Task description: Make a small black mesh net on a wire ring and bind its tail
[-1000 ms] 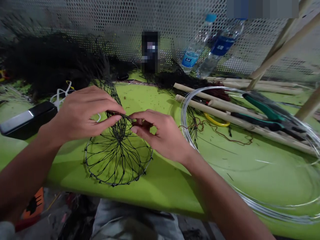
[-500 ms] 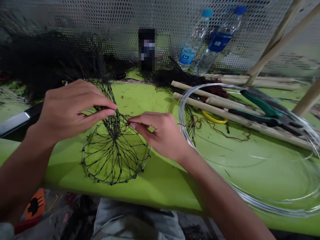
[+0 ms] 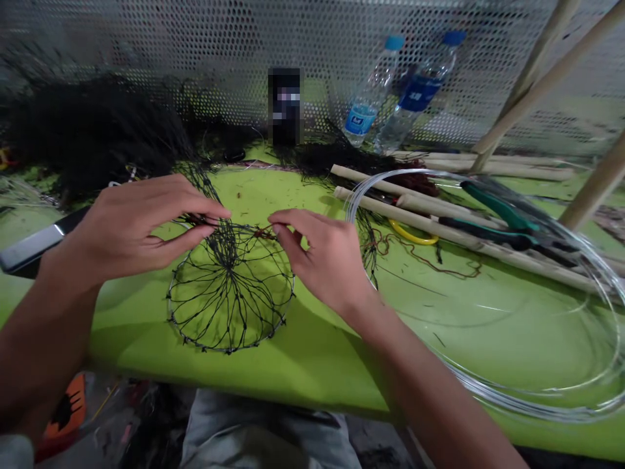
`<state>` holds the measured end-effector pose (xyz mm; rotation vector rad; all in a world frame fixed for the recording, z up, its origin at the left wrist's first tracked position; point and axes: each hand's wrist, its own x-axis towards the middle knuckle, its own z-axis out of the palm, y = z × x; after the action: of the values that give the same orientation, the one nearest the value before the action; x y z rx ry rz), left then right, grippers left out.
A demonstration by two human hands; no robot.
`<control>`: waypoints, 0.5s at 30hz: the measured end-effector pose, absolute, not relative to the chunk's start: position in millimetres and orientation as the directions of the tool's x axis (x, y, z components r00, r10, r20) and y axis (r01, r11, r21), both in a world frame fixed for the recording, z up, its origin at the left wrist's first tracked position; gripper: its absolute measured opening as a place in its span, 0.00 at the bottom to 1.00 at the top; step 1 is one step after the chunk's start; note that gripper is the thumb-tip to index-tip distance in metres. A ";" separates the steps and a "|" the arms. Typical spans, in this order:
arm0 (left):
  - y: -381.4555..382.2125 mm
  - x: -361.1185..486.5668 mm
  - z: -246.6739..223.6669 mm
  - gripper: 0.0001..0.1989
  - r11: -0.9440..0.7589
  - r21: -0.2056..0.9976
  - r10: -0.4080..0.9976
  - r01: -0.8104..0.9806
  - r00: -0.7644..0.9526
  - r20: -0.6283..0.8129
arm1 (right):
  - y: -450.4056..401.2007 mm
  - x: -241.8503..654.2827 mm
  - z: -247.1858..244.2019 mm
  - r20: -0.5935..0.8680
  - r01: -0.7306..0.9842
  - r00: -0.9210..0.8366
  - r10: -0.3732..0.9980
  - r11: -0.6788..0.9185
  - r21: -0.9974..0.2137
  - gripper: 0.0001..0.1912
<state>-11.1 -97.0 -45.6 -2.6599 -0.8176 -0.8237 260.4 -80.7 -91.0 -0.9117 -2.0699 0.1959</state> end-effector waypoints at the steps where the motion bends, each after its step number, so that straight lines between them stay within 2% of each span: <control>1: -97.8 -10.5 -46.2 0.09 -0.809 -0.056 0.448 0.585 0.675 0.587 | -81.8 257.5 -91.8 0.648 0.508 -0.359 0.671 0.723 -0.468 0.11; 4: -99.7 -7.8 -47.8 0.11 -0.779 -0.061 0.475 0.624 0.650 0.593 | -86.2 244.0 -91.8 0.639 0.345 -0.357 0.681 0.732 -0.587 0.17; 6: -100.5 -3.8 -46.7 0.11 -0.766 -0.080 0.476 0.637 0.647 0.596 | -88.8 233.2 -89.5 0.629 0.244 -0.373 0.682 0.726 -0.643 0.15; 11: -109.7 8.8 -30.4 0.07 -0.668 -0.254 0.482 0.699 0.667 0.567 | -89.8 217.8 -83.4 0.587 0.142 -0.330 0.739 0.654 -0.743 0.09; 13: -115.9 10.2 -26.3 0.09 -0.648 -0.300 0.477 0.700 0.680 0.557 | -88.4 218.1 -82.2 0.563 0.057 -0.303 0.769 0.604 -0.795 0.09; 15: -119.6 9.2 -30.8 0.20 -0.654 -0.291 0.368 0.698 0.630 0.684 | -86.7 220.1 -81.4 0.530 -0.042 -0.271 0.803 0.540 -0.840 0.08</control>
<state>9.2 -119.6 -30.8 -2.3067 -0.8332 -0.8007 220.1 -86.7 -81.4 -0.6529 -1.6503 0.9352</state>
